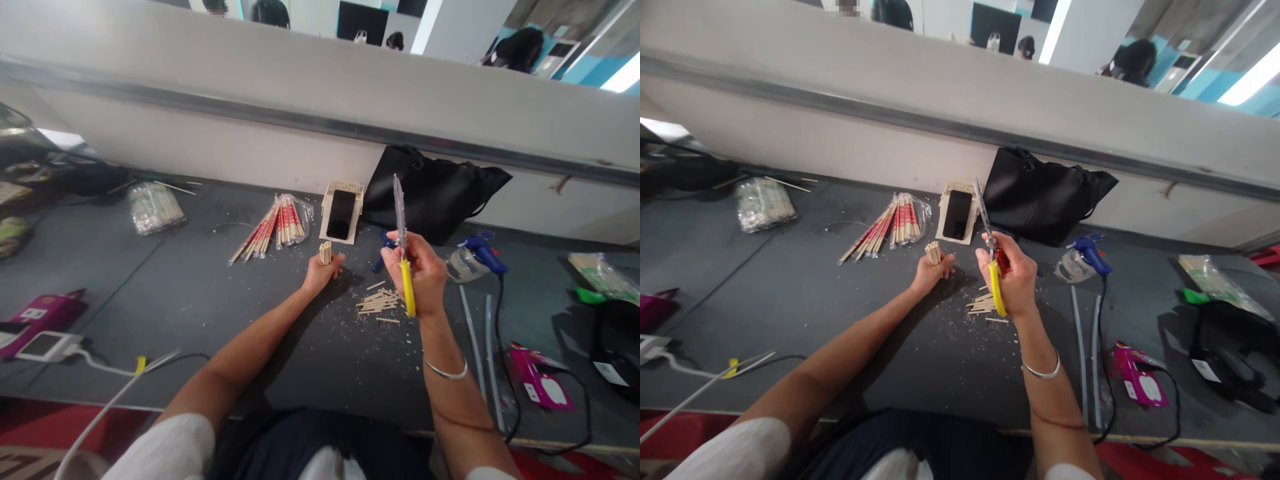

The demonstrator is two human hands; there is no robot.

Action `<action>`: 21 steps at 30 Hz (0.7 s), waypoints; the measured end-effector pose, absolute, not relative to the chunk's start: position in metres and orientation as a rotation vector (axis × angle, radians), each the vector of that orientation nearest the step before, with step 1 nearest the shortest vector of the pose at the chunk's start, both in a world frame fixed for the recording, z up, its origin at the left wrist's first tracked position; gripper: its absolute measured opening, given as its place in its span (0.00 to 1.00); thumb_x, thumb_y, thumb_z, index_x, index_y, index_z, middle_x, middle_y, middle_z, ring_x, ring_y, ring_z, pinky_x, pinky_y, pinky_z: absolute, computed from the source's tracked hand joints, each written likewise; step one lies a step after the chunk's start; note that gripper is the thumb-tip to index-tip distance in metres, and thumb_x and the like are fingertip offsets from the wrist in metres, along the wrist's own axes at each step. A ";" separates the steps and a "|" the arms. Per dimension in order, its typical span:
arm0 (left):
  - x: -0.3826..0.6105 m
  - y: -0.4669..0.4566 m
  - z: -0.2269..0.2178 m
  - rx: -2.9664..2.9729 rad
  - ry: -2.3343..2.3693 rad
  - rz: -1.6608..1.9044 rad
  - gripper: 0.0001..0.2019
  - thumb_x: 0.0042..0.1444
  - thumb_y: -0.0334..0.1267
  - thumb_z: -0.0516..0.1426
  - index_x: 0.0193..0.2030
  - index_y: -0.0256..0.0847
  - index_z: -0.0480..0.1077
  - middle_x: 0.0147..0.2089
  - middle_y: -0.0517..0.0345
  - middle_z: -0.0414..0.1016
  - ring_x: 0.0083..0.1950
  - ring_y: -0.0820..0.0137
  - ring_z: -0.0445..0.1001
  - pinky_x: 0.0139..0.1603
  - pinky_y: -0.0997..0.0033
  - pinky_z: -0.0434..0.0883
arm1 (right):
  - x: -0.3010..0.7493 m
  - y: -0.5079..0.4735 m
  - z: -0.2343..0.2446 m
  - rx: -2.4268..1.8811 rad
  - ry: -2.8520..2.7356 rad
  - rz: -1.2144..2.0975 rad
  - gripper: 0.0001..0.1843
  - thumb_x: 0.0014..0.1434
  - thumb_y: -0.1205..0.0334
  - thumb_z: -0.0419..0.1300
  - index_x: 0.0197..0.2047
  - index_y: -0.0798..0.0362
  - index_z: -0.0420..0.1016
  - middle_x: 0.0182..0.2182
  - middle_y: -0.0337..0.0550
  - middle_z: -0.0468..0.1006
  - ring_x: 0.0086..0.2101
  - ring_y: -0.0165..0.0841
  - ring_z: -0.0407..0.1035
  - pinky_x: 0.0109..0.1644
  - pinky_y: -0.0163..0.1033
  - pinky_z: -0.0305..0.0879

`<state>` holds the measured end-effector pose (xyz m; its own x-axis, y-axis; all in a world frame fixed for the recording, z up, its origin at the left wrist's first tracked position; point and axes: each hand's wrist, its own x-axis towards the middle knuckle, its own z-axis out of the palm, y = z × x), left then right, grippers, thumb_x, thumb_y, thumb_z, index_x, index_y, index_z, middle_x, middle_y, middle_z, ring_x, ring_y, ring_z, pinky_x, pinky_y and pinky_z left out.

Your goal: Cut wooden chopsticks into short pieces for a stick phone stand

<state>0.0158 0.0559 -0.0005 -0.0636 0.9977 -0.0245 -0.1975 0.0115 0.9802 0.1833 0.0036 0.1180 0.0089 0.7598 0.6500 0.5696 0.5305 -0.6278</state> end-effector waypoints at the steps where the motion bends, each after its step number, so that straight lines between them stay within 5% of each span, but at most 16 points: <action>1: 0.016 0.056 0.000 1.022 1.110 1.329 0.26 0.44 0.56 0.69 0.18 0.43 0.60 0.11 0.68 0.60 0.16 0.76 0.64 0.25 0.73 0.69 | 0.183 0.004 0.118 -1.132 -1.666 0.216 0.11 0.60 0.59 0.64 0.46 0.48 0.77 0.33 0.36 0.81 0.27 0.28 0.73 0.34 0.35 0.74; 8: 0.015 0.053 0.003 1.046 1.212 1.318 0.24 0.44 0.54 0.69 0.17 0.41 0.62 0.12 0.67 0.62 0.16 0.78 0.61 0.20 0.75 0.60 | 0.182 0.003 0.119 -1.114 -1.661 0.234 0.11 0.59 0.61 0.65 0.46 0.49 0.77 0.33 0.35 0.81 0.27 0.27 0.73 0.35 0.34 0.73; 21: 0.016 0.055 0.005 0.956 1.268 1.294 0.25 0.40 0.53 0.71 0.16 0.42 0.60 0.12 0.66 0.62 0.17 0.76 0.64 0.20 0.76 0.58 | 0.180 0.007 0.116 -1.128 -1.716 0.219 0.11 0.59 0.60 0.63 0.46 0.49 0.77 0.32 0.35 0.80 0.27 0.27 0.72 0.36 0.34 0.72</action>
<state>0.0156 0.0546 0.0045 -0.1418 0.9827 -0.1192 -0.1392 0.0994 0.9853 0.1798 0.0066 0.1157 -0.0345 0.7625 0.6461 0.5756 0.5437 -0.6108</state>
